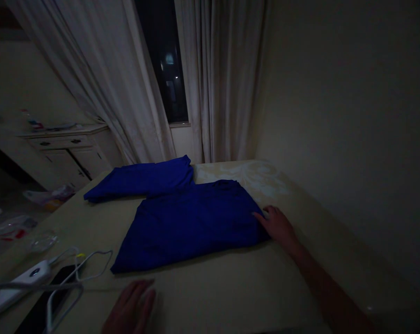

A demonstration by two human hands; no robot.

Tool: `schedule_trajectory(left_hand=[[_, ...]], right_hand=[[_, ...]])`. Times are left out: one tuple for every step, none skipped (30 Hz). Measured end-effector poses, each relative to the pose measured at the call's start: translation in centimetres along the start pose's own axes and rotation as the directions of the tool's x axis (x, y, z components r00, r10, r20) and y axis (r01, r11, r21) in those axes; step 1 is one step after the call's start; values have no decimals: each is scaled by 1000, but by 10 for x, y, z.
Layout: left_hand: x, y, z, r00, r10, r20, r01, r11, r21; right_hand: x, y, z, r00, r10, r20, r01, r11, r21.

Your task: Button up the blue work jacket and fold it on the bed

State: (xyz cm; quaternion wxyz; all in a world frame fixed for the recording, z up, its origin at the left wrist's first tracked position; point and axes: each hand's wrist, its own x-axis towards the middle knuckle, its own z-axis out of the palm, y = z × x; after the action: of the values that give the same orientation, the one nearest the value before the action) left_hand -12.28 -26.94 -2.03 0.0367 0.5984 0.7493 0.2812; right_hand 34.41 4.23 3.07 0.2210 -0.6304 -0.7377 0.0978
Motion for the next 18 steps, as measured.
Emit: schedule_trajectory(left_hand=[[17,15,5,1000,1,3,-1,1000,-16],[36,26,8,999,-1,-39,1,1000,13],[56,31,8,995,-37,-94,44,996,81],[77,31,7,983,-91,-159,115,982,152],[97,27,5,966,-154,-206,197,959,206],[115,20,2,950,-221,-222,272,932,238],[132,10,0,940,-275,-204,321,915,245],[146,1,-2,941,-304,-147,331,916,226],[158,-7,-3,946,-315,-75,324,928,185],[168,-13,-2,948,-318,-14,317,939,130],[175,-17,1,945,-324,31,322,945,63],[181,-17,5,938,-340,67,341,940,-11],[185,-14,10,924,-368,101,377,922,-85],[189,-8,15,906,-400,137,418,895,-154],[193,1,20,889,-424,173,455,862,-222],[197,11,25,873,-438,216,486,824,-291],[202,24,28,853,-454,256,520,777,-355],[208,36,29,825,-477,302,564,716,-411]], right_hand=[[14,-8,0,998,42,43,-43,998,34],[27,-17,3,993,72,97,-79,994,76],[37,-26,7,985,83,149,-101,987,122],[45,-33,13,979,71,191,-104,980,170],[50,-39,19,976,41,214,-90,970,225],[52,-42,26,975,-8,221,-58,956,289],[52,-42,31,973,-72,219,-11,934,356],[51,-39,33,967,-139,215,37,907,420],[49,-31,33,956,-201,213,79,877,474],[47,-20,29,945,-248,213,108,853,511],[44,-6,22,937,-274,219,123,842,526],[41,11,11,931,-281,232,125,844,522],[39,28,-1,927,-271,260,111,858,501],[36,44,-14,922,-245,301,81,880,467],[35,59,-26,915,-203,348,39,905,424],[34,71,-37,912,-147,384,-10,925,379],[33,80,-44,914,-83,398,-64,937,343],[34,84,-48,921,-20,389,-119,937,330]])
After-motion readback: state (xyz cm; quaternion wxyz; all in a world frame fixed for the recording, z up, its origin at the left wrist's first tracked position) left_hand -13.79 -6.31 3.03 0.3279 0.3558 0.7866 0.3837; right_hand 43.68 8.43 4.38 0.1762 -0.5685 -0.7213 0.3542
